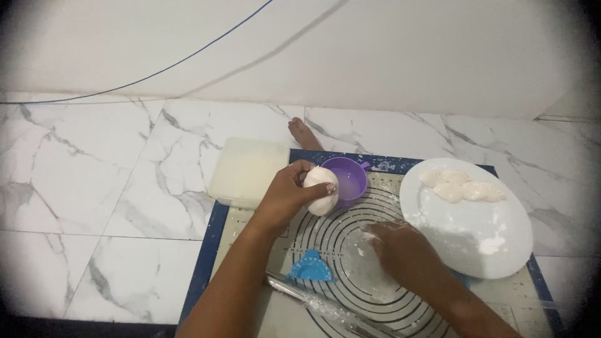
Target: Kneading dough and using a plastic mold to shape a dumpling on a floor mat.
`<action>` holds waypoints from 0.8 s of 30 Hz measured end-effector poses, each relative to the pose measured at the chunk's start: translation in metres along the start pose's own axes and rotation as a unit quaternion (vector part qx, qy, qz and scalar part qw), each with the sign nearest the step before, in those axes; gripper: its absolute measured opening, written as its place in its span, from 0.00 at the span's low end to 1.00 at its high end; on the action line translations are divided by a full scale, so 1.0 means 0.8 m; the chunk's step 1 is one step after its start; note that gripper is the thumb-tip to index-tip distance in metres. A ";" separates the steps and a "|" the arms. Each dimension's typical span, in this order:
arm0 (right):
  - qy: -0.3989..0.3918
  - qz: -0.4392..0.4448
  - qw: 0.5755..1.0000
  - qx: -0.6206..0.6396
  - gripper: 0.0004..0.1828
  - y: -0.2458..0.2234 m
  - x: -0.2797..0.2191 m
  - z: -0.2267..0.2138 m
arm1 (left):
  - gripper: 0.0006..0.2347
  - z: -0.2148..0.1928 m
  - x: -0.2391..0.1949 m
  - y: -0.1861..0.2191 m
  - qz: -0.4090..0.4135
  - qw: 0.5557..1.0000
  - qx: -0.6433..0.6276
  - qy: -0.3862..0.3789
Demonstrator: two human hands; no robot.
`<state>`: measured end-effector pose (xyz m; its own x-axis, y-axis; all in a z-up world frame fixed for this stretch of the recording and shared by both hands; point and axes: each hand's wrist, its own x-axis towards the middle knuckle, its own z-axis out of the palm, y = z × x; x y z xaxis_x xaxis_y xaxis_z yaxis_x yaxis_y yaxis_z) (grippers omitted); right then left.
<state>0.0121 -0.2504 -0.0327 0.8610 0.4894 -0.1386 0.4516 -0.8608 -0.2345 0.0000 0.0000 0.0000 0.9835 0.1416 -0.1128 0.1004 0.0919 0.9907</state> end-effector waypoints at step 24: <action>0.057 -0.123 0.987 -0.085 0.24 0.024 0.001 0.091 | 0.20 0.000 0.001 -0.001 -0.001 1.000 -0.003 -0.001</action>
<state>0.0041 -0.2562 -0.1072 0.7372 0.6755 0.0140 0.6742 -0.7341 -0.0808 0.0006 -0.0003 -0.0005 0.9836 0.1395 -0.1144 0.1011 0.0989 0.9899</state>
